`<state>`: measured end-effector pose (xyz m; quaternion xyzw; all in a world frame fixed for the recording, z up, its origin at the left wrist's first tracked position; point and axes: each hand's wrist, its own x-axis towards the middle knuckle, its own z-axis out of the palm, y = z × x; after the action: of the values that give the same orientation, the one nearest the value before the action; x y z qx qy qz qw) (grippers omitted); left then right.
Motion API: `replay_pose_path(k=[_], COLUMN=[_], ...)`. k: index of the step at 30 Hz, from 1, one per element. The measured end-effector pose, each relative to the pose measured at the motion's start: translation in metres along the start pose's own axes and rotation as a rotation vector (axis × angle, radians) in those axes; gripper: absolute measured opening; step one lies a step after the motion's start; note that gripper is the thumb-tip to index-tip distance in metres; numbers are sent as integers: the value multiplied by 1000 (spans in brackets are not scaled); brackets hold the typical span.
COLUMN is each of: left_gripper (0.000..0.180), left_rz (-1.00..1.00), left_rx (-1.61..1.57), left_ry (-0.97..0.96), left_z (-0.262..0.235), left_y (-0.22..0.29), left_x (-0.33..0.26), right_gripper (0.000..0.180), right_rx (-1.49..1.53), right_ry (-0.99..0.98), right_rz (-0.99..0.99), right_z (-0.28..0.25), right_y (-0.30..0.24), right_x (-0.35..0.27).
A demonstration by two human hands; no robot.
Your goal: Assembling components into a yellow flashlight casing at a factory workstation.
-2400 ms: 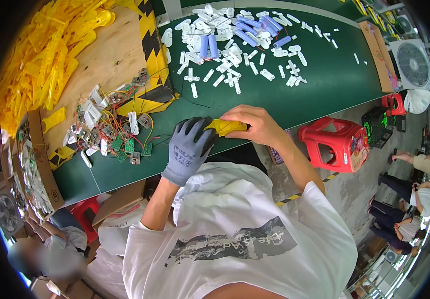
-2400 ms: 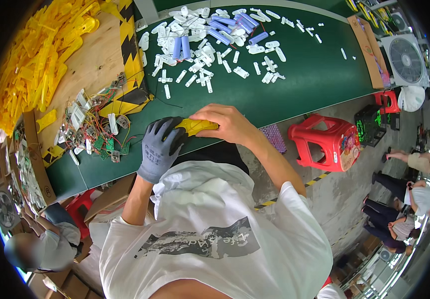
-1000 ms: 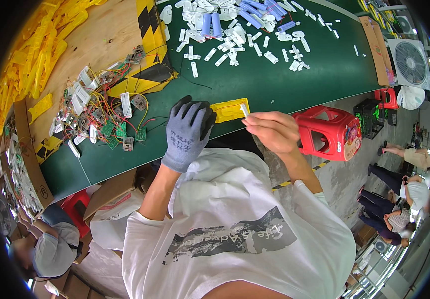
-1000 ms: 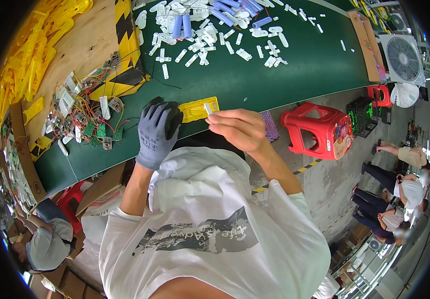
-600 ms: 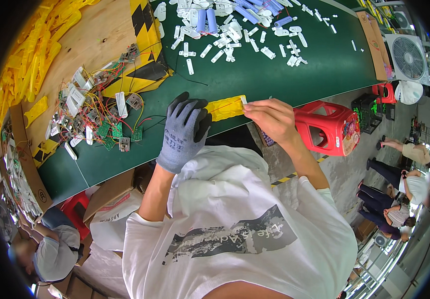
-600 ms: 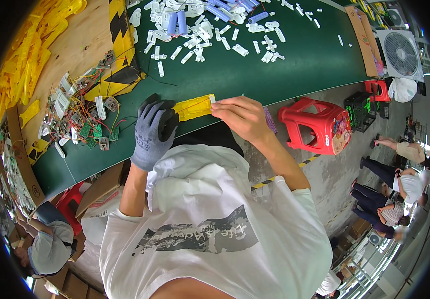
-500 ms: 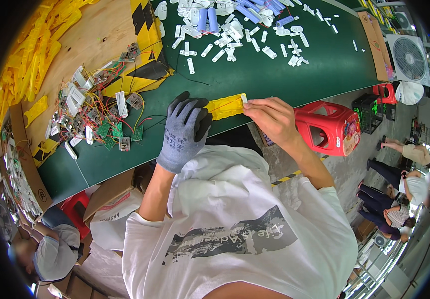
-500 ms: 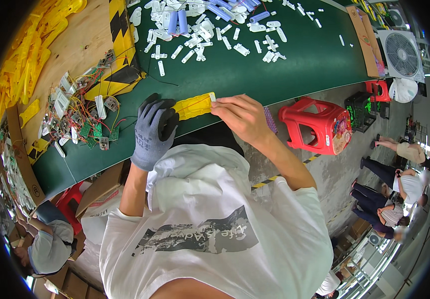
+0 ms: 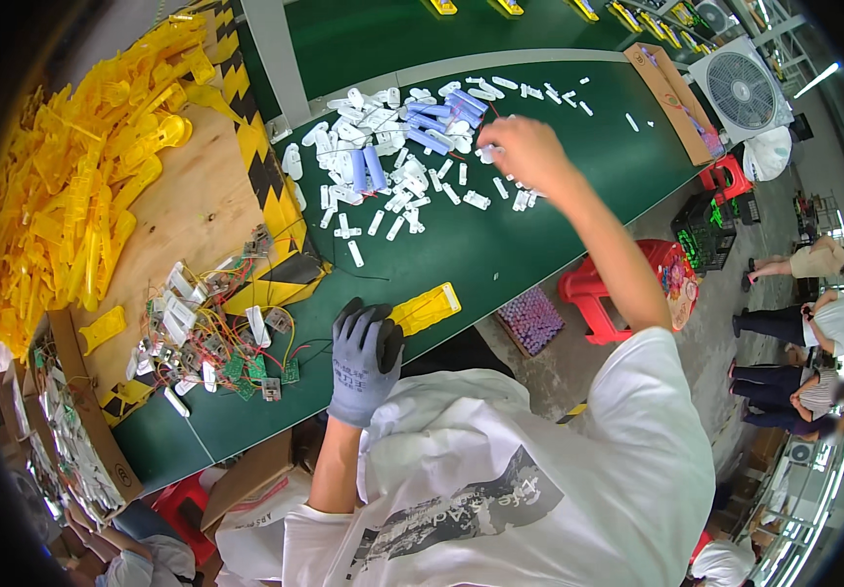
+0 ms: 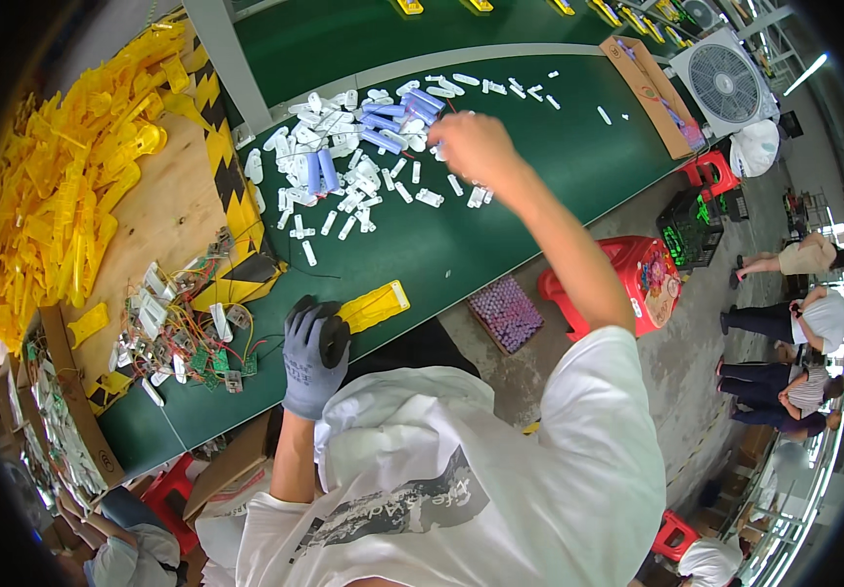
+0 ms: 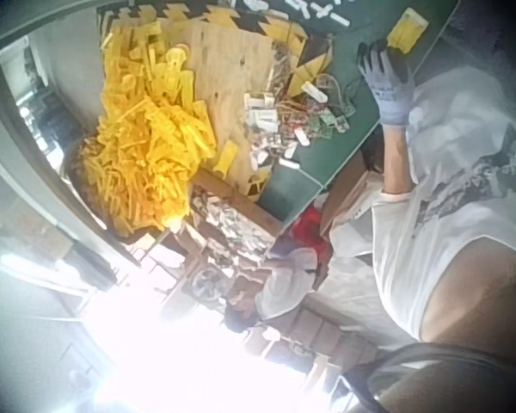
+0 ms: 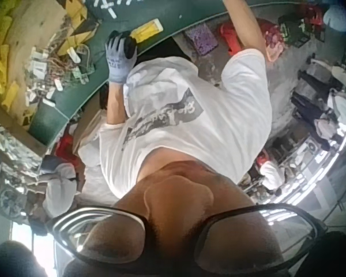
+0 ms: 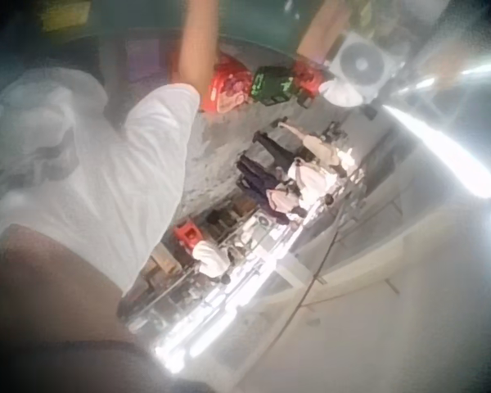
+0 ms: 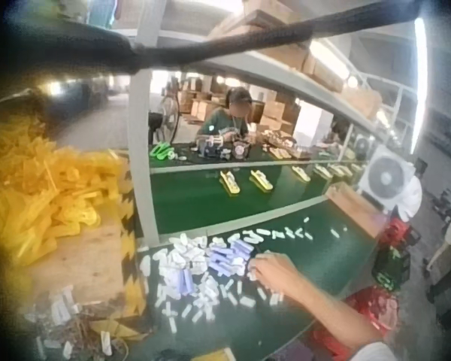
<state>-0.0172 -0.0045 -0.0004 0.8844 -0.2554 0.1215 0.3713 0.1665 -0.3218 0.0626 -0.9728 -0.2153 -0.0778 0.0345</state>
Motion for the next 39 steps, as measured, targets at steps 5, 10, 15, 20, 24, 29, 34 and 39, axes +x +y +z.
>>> replay_pose_path(k=[5, 10, 15, 20, 24, 29, 34, 39], left_gripper=[28, 29, 26, 27, 27, 26, 33, 47], left_rz=[-16, -15, -6, -56, -37, -43, -1, -95], left_rx=[-28, -44, -83, -93, -101, -128, -145, -124], left_ry=[3, 66, 51, 41, 36, 31, -20, 219], left_z=[2, 0, -1, -1, -4, -4, -6, -14], left_y=[0, 1, -3, -1, -1, -1, -5, 6], left_x=[3, 4, 7, 4, 6, 7, 7, 4], right_gripper=[26, 23, 25, 21, 22, 22, 15, 18], right_rx=[-34, 367, 1374, 1140, 920, 918, 691, 791], right_ry=[-114, 90, 138, 3, 78, 92, 179, 87], right_rz=[-177, 69, 15, -303, -360, -241, -377, -280], right_z=[13, -16, 0, 39, 40, 36, 37, 29], right_y=[56, 18, -84, -143, -138, -146, -147, -150], right_x=[34, 13, -59, -86, -86, -93, -95, -94])
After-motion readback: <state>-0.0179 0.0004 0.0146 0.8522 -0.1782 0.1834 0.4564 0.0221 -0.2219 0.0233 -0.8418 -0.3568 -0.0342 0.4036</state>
